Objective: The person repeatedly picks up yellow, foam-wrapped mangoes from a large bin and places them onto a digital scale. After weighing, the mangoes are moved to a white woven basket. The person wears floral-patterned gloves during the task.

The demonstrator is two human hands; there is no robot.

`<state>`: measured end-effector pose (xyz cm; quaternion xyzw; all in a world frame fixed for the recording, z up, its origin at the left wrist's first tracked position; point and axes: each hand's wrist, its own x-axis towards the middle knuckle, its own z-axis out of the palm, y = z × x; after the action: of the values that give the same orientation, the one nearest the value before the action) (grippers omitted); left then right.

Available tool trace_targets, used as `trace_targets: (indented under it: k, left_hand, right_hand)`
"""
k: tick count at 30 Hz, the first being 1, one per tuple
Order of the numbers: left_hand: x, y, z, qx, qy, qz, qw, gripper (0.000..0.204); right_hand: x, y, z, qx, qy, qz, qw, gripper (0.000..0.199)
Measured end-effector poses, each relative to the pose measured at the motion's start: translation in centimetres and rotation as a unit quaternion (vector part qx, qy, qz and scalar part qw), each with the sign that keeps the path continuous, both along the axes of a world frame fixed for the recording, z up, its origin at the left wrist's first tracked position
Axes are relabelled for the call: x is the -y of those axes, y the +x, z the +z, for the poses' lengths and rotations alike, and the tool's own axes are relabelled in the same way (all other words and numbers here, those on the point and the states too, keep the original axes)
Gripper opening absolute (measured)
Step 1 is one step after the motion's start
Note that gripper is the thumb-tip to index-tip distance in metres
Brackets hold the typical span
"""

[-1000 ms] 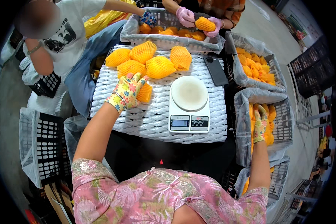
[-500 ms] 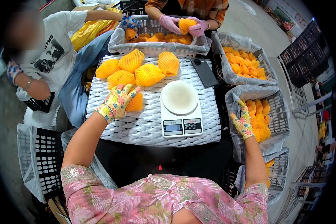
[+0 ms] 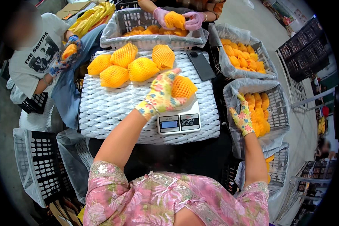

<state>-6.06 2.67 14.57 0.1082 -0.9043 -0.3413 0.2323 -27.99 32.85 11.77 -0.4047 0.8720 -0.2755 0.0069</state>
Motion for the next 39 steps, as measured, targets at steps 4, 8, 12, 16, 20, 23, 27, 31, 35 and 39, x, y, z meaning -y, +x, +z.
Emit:
trace_targets:
  k: [4, 8, 12, 16, 20, 23, 27, 31, 35, 39]
  left_hand:
    - [2.1, 2.8, -4.4, -0.103, 0.134, 0.117, 0.979, 0.054]
    - [4.0, 5.9, -8.9, -0.105, 0.292, 0.166, 0.936, 0.036]
    - [3.1, 5.6, -10.0, -0.119, 0.189, 0.201, 0.954, 0.028]
    - [2.6, 5.8, -9.0, -0.077, 0.128, 0.226, 0.963, 0.025]
    - [2.8, 5.7, -9.2, -0.093, 0.144, 0.216, 0.961, 0.024]
    - [2.8, 5.7, -9.0, -0.095, 0.127, 0.218, 0.963, 0.024]
    - [3.0, 5.7, -9.1, -0.097, 0.123, 0.218, 0.963, 0.024]
    - [3.0, 5.8, -9.2, -0.096, 0.136, 0.21, 0.964, 0.028]
    - [2.9, 5.9, -9.0, -0.087, 0.11, 0.211, 0.967, 0.029]
    - [3.0, 5.8, -8.7, -0.071, 0.14, 0.216, 0.964, 0.029]
  right_hand:
    - [-0.2, 0.1, 0.3, 0.019, 0.001, -0.011, 1.0, 0.063]
    - [0.2, 0.4, 0.5, 0.026, -0.005, -0.004, 1.0, 0.063]
    - [0.4, 0.6, 0.9, 0.022, 0.017, -0.016, 0.999, 0.062]
    - [0.6, 0.9, 1.0, -0.008, 0.027, -0.023, 0.999, 0.062]
    - [0.6, 1.0, 0.9, 0.008, 0.002, -0.019, 1.0, 0.061]
    - [0.7, 0.9, 0.7, 0.001, 0.005, -0.026, 1.0, 0.061]
    - [0.4, 0.2, 0.2, -0.051, 0.04, -0.021, 0.998, 0.062]
    - [0.3, -0.4, -0.4, -0.076, 0.005, -0.004, 0.997, 0.066]
    - [5.0, 1.7, 3.9, -0.147, 0.039, 0.113, 0.982, 0.072]
    - [11.2, 3.8, 7.5, -0.068, 0.018, 0.236, 0.969, 0.079]
